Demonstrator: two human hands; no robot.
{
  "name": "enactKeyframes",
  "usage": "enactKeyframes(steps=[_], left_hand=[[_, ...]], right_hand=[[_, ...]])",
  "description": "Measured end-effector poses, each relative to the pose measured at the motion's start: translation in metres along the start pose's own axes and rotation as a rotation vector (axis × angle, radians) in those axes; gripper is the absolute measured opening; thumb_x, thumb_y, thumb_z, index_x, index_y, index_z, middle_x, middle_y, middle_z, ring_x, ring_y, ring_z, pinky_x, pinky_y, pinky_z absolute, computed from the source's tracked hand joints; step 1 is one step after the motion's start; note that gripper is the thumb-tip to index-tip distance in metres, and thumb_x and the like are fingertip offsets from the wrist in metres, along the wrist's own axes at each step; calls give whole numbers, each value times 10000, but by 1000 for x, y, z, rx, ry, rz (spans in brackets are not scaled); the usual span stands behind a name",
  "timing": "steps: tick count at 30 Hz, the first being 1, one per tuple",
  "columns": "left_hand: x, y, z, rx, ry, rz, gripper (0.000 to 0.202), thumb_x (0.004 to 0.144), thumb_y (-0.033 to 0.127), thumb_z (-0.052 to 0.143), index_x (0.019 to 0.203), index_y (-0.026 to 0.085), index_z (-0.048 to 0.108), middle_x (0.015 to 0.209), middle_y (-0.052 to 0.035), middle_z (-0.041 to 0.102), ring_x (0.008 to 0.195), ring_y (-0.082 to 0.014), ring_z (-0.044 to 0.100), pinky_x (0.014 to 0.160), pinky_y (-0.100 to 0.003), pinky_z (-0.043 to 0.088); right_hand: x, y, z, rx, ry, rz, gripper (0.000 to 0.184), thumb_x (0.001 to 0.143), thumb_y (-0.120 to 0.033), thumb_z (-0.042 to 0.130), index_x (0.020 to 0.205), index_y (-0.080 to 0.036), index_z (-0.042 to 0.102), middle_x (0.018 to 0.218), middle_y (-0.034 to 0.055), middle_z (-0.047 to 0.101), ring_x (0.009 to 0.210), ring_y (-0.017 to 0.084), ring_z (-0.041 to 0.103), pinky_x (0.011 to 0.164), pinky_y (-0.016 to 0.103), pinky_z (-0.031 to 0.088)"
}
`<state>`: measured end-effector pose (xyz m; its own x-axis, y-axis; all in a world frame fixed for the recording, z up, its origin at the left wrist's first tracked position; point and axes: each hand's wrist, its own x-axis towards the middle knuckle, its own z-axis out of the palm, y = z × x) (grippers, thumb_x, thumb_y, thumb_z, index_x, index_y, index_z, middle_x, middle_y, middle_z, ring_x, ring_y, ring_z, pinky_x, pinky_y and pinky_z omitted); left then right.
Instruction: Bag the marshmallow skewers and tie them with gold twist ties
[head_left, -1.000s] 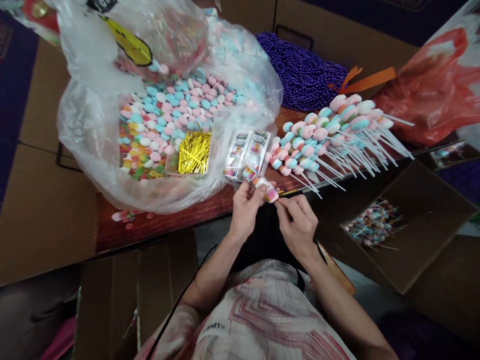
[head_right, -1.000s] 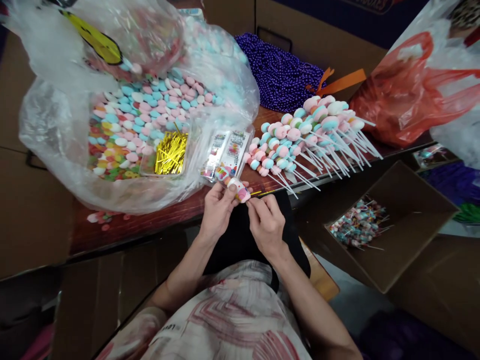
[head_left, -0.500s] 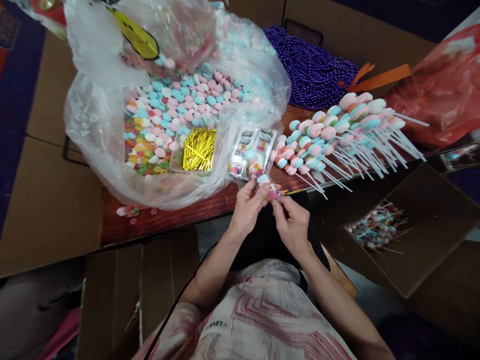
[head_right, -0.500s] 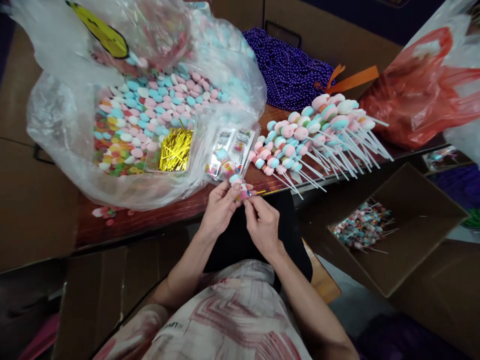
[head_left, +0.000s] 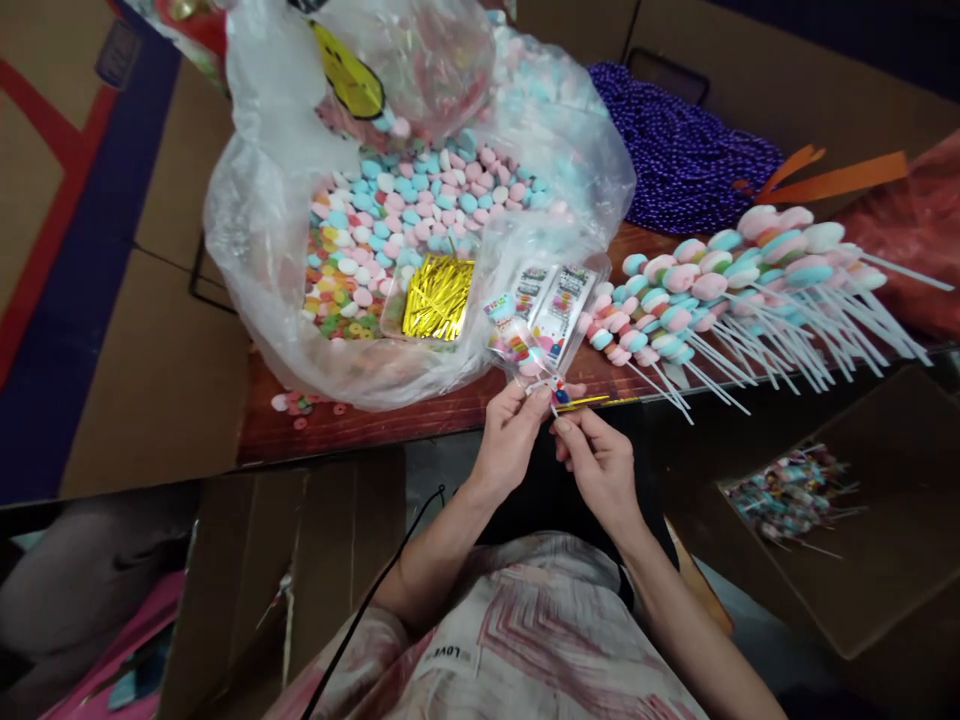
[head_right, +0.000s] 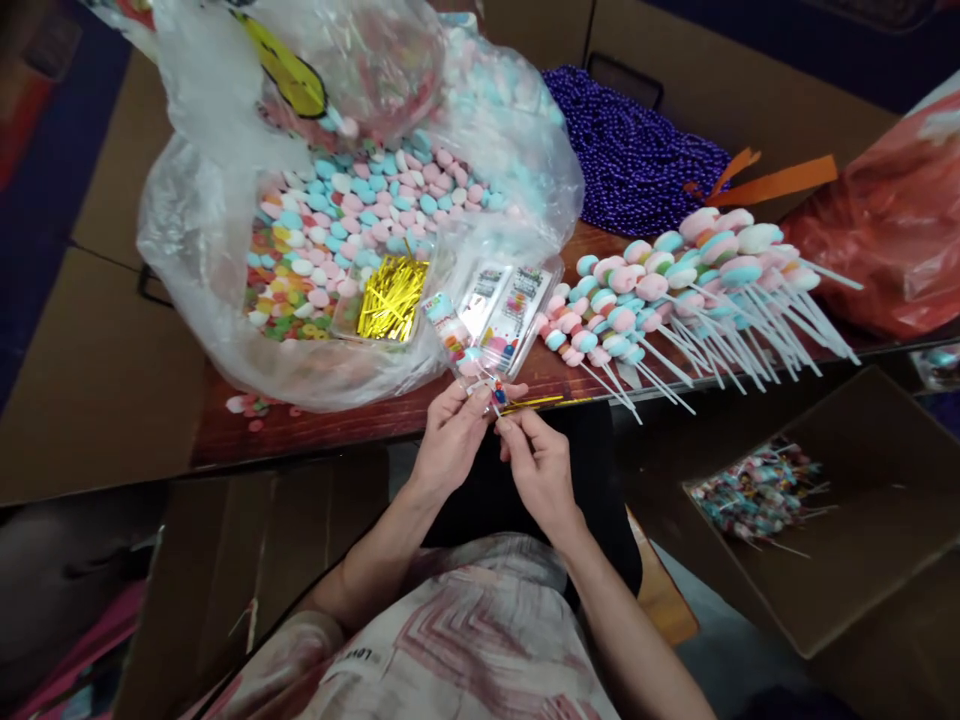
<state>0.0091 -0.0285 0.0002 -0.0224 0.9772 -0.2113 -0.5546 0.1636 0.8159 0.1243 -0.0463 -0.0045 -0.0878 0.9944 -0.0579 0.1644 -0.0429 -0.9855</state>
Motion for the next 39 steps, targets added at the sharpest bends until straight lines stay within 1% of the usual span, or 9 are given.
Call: enactKeyframes(steps=[7, 10, 12, 18, 24, 28, 32, 35, 39], left_hand=[[-6, 15, -22, 0, -53, -8, 368, 839, 496, 712, 1060, 202, 732, 756, -33, 692, 509, -105, 509, 489, -253, 461], [-6, 34, -37, -105, -35, 13, 376, 788, 502, 761, 1017, 204, 744, 630, 0, 576, 515, -123, 516, 477, -258, 465], [-4, 48, -48, -169, 78, 124, 320, 744, 449, 815, 952, 211, 761, 625, 12, 532, 576, -122, 532, 509, -242, 471], [2, 67, -75, -243, 373, 314, 300, 702, 366, 870, 908, 175, 764, 599, 56, 432, 542, -48, 363, 556, -182, 424], [1, 63, -81, -257, 355, 255, 271, 757, 348, 836, 836, 202, 623, 604, 68, 457, 498, -33, 318, 493, -154, 311], [6, 66, -83, -255, 378, 316, 331, 747, 361, 840, 776, 215, 544, 639, 60, 512, 528, -47, 379, 519, -171, 346], [12, 69, -81, -237, 368, 265, 323, 730, 371, 839, 766, 196, 570, 679, 37, 562, 520, -40, 371, 495, -179, 328], [14, 65, -74, -193, 321, 208, 271, 774, 360, 790, 805, 175, 594, 675, 34, 551, 488, -24, 313, 458, -172, 264], [12, 47, -60, -86, 297, 204, 230, 827, 335, 724, 922, 226, 546, 651, 66, 533, 481, -43, 354, 452, -168, 258]], right_hand=[[20, -18, 29, 258, -54, 90, 424, 949, -471, 545, 629, -194, 526, 494, -51, 456, 435, 81, 370, 453, 231, 311], [35, -35, 41, 182, -363, 112, 410, 976, -444, 470, 669, -190, 568, 483, -37, 504, 405, 93, 405, 449, 237, 319], [52, -47, 49, -136, -494, -50, 365, 980, -345, 456, 682, -188, 597, 556, -2, 586, 482, 116, 508, 513, 249, 361], [126, -67, 108, -986, -128, -495, 193, 928, -152, 516, 868, -166, 699, 902, 132, 696, 833, 237, 601, 675, 327, 399], [164, -61, 150, -1166, -166, -469, 294, 913, -45, 424, 969, -95, 708, 952, 198, 693, 909, 283, 596, 742, 383, 410], [162, -64, 139, -1075, -126, -496, 250, 945, -101, 446, 976, -146, 690, 921, 152, 695, 878, 260, 597, 770, 375, 399], [140, -68, 107, -667, -23, -470, 187, 948, -182, 513, 878, -187, 686, 793, 56, 670, 776, 197, 598, 729, 319, 418], [109, -63, 78, -258, -99, -422, 166, 924, -222, 565, 826, -198, 697, 735, 7, 663, 704, 159, 603, 677, 284, 451], [69, -48, 52, -67, -216, -310, 110, 849, -264, 683, 770, -208, 735, 733, 5, 714, 690, 157, 625, 660, 287, 491]])
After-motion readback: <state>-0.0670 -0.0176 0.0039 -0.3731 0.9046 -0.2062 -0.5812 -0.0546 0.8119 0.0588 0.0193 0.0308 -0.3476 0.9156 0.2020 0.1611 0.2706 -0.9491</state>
